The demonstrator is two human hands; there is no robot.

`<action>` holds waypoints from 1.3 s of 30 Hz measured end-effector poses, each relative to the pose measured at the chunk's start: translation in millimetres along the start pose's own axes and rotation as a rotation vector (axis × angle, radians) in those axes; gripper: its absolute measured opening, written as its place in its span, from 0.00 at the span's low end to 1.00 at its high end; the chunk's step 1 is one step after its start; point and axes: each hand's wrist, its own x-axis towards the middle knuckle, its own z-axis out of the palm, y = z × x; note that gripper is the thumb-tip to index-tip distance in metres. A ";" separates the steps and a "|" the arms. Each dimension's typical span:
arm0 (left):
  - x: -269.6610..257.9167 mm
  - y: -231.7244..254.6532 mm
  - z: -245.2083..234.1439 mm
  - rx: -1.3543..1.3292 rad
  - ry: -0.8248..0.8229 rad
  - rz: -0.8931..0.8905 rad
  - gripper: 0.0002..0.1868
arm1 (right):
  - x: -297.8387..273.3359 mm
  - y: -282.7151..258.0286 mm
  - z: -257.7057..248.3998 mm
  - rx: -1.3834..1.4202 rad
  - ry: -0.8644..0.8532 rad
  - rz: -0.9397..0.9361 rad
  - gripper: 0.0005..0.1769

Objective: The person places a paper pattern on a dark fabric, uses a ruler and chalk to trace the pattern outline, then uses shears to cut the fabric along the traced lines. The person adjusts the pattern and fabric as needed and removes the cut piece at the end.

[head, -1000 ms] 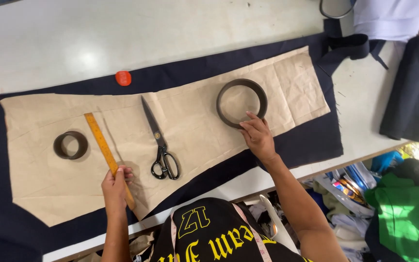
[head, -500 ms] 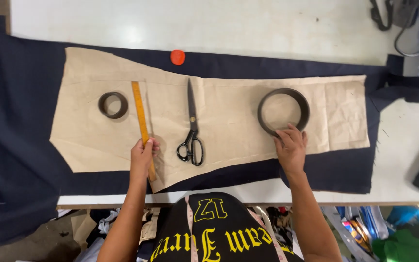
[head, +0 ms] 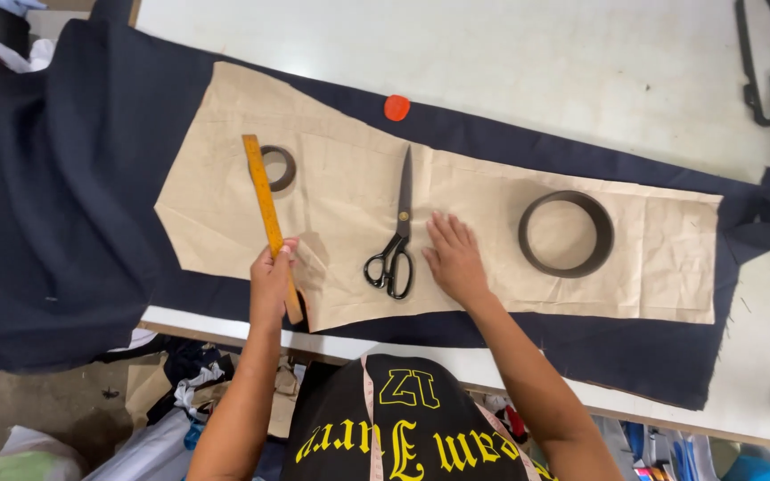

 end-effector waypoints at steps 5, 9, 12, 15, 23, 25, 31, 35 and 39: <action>55.7 3.2 -77.5 0.086 0.196 0.087 0.17 | 5.7 16.6 2.9 -0.255 0.124 -0.002 0.29; 162.9 -2.9 -132.6 0.327 0.247 0.201 0.17 | 11.7 27.2 -4.0 -0.321 0.130 0.089 0.27; 237.7 11.3 -124.0 0.475 0.101 0.489 0.19 | 22.1 17.5 -4.9 -0.308 0.097 0.283 0.30; 297.3 17.4 -83.4 0.615 -0.018 0.649 0.19 | 41.6 -7.4 -1.1 -0.241 0.000 0.482 0.40; 356.5 -10.6 -100.9 0.959 -0.120 0.955 0.15 | 54.1 -22.7 17.9 -0.303 -0.003 0.634 0.38; 367.6 -16.0 -125.3 0.989 -0.092 0.927 0.16 | 45.7 -30.5 32.2 -0.265 0.029 0.595 0.37; 302.5 2.9 -153.9 0.673 -0.206 0.772 0.14 | 56.0 -92.0 57.4 -0.138 0.122 0.289 0.38; 243.8 12.4 -165.0 0.439 -0.433 0.372 0.20 | 61.3 -102.3 54.5 -0.128 0.065 0.355 0.40; 239.5 4.9 -196.0 0.441 -0.311 0.297 0.20 | 81.1 -91.6 36.8 -0.049 0.059 0.403 0.41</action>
